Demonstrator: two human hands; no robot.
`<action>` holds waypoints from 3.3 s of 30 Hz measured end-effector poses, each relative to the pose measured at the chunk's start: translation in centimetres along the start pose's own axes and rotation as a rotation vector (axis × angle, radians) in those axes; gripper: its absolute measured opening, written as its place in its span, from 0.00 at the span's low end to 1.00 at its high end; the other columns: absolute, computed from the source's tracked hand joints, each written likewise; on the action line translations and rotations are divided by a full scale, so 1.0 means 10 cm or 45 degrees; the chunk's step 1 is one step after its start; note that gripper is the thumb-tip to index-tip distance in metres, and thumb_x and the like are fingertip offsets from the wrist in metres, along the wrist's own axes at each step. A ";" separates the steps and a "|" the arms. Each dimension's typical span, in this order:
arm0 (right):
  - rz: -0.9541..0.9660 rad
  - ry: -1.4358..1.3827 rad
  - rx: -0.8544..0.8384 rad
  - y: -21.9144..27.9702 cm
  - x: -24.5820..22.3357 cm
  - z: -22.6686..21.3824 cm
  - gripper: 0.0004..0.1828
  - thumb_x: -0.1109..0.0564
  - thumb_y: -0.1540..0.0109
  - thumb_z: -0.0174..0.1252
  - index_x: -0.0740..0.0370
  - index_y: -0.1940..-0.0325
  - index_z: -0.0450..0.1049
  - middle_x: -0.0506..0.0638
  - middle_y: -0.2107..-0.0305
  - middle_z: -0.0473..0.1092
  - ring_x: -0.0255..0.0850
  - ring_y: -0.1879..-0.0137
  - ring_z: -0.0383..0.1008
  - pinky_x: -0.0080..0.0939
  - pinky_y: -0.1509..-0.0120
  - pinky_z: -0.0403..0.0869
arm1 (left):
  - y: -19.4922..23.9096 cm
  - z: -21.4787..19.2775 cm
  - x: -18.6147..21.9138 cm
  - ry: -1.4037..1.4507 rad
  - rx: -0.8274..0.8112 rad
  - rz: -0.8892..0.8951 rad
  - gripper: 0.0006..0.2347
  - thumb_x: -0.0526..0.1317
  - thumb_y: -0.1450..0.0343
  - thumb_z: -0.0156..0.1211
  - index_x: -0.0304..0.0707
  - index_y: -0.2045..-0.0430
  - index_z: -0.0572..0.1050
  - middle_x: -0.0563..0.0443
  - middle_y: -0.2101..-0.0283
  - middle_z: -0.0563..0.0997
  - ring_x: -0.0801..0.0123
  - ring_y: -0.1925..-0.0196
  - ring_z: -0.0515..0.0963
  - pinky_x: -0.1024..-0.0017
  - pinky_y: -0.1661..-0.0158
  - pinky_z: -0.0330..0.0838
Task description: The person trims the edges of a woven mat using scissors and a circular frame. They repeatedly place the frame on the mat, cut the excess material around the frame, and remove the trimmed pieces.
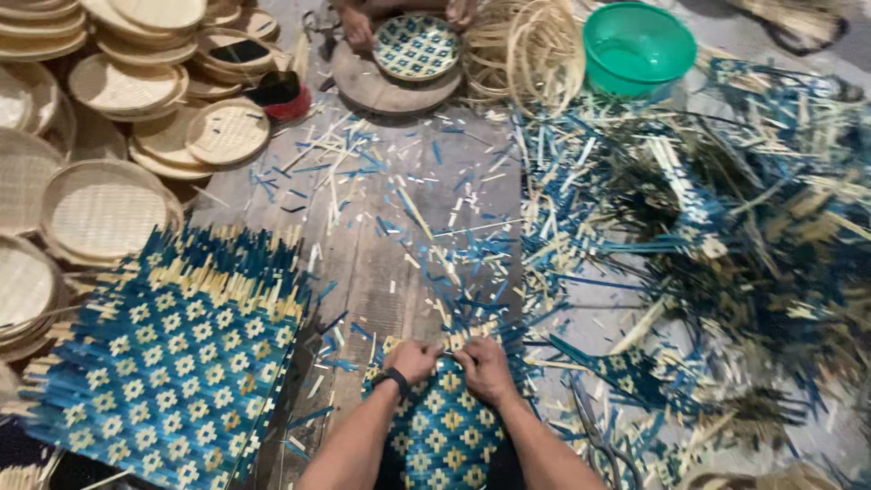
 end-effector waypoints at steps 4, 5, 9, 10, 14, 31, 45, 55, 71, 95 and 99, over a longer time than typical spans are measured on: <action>0.182 0.284 0.368 0.33 -0.14 -0.24 0.15 0.50 0.40 0.57 0.64 0.60 0.78 0.61 0.61 0.71 0.60 0.55 0.70 0.60 0.49 0.68 | -0.30 0.03 -0.19 0.191 -0.112 -0.082 0.21 0.62 0.36 0.61 0.46 0.69 0.86 0.42 0.65 0.87 0.54 0.58 0.85 0.60 0.53 0.76; 0.279 0.354 0.374 0.48 -0.11 -0.25 0.17 0.51 0.37 0.54 0.69 0.56 0.75 0.64 0.61 0.69 0.61 0.55 0.70 0.60 0.48 0.70 | -0.33 0.13 -0.25 0.164 -0.114 -0.063 0.21 0.62 0.36 0.61 0.45 0.68 0.86 0.42 0.66 0.86 0.54 0.59 0.86 0.60 0.54 0.76; 0.682 0.245 -0.001 0.66 0.16 0.12 0.23 0.46 0.35 0.46 0.68 0.52 0.73 0.67 0.59 0.73 0.64 0.51 0.74 0.62 0.46 0.72 | -0.55 0.44 -0.49 0.129 -0.114 -0.048 0.22 0.62 0.36 0.62 0.43 0.66 0.85 0.42 0.66 0.86 0.53 0.60 0.85 0.59 0.56 0.76; 0.816 0.147 -0.094 0.61 0.25 0.26 0.25 0.44 0.32 0.42 0.67 0.51 0.74 0.68 0.59 0.74 0.65 0.51 0.75 0.63 0.45 0.72 | -0.62 0.44 -0.58 0.139 -0.107 -0.054 0.22 0.62 0.36 0.62 0.43 0.65 0.85 0.42 0.66 0.86 0.53 0.60 0.85 0.60 0.56 0.76; 0.821 0.260 -0.273 0.44 0.44 0.47 0.28 0.44 0.31 0.35 0.63 0.59 0.78 0.66 0.64 0.77 0.62 0.55 0.80 0.61 0.48 0.75 | -0.84 0.57 -0.67 0.242 -0.143 0.097 0.17 0.52 0.39 0.63 0.43 0.66 0.87 0.46 0.67 0.87 0.58 0.64 0.83 0.63 0.60 0.76; 0.953 -0.219 -0.013 0.69 0.16 -0.04 0.31 0.40 0.30 0.40 0.68 0.50 0.79 0.72 0.54 0.74 0.67 0.44 0.73 0.67 0.32 0.63 | -0.63 0.12 -0.46 0.086 -0.109 0.049 0.20 0.52 0.32 0.65 0.32 0.60 0.85 0.33 0.59 0.87 0.51 0.51 0.83 0.60 0.48 0.72; 1.028 -0.188 0.199 0.85 0.17 -0.28 0.26 0.44 0.34 0.45 0.70 0.56 0.78 0.68 0.53 0.75 0.66 0.46 0.75 0.63 0.39 0.69 | -0.61 0.20 -0.53 0.073 -0.124 0.003 0.20 0.53 0.29 0.69 0.30 0.58 0.85 0.34 0.62 0.84 0.59 0.54 0.78 0.62 0.47 0.69; 0.190 -0.075 -0.510 -0.34 -0.75 0.79 0.31 0.30 0.39 0.48 0.55 0.54 0.80 0.60 0.62 0.78 0.56 0.55 0.81 0.58 0.52 0.77 | 0.24 -0.58 -0.49 -0.130 0.694 0.458 0.14 0.44 0.22 0.54 0.28 0.60 0.79 0.29 0.65 0.78 0.43 0.60 0.76 0.51 0.54 0.70; 0.236 0.109 -0.710 -0.30 -0.67 1.41 0.35 0.22 0.47 0.54 0.50 0.57 0.83 0.53 0.57 0.81 0.50 0.49 0.82 0.53 0.46 0.78 | 0.31 0.06 -1.69 0.239 0.501 -0.321 0.24 0.52 0.20 0.40 0.26 0.57 0.79 0.25 0.58 0.80 0.32 0.55 0.78 0.44 0.55 0.67; 0.659 0.003 0.125 2.63 1.57 -2.95 0.18 0.45 0.39 0.59 0.64 0.64 0.79 0.59 0.76 0.76 0.47 0.70 0.77 0.51 0.62 0.74 | 2.67 -0.89 0.91 -0.101 0.667 0.932 0.23 0.44 0.39 0.80 0.29 0.58 0.75 0.35 0.62 0.80 0.40 0.61 0.80 0.53 0.61 0.74; 0.795 -0.117 -0.144 2.87 2.25 -1.29 0.18 0.45 0.42 0.64 0.63 0.61 0.81 0.60 0.68 0.77 0.52 0.61 0.78 0.52 0.52 0.75 | 2.57 0.18 0.58 -0.697 0.081 0.880 0.15 0.33 0.30 0.58 0.40 0.48 0.71 0.39 0.48 0.73 0.46 0.41 0.74 0.57 0.44 0.71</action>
Point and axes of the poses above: each hand's wrist, its own y-axis away from the middle knuckle, its own z-axis out of the palm, x = y × z, the point moved 9 cm from there along -y, towards the middle knuckle
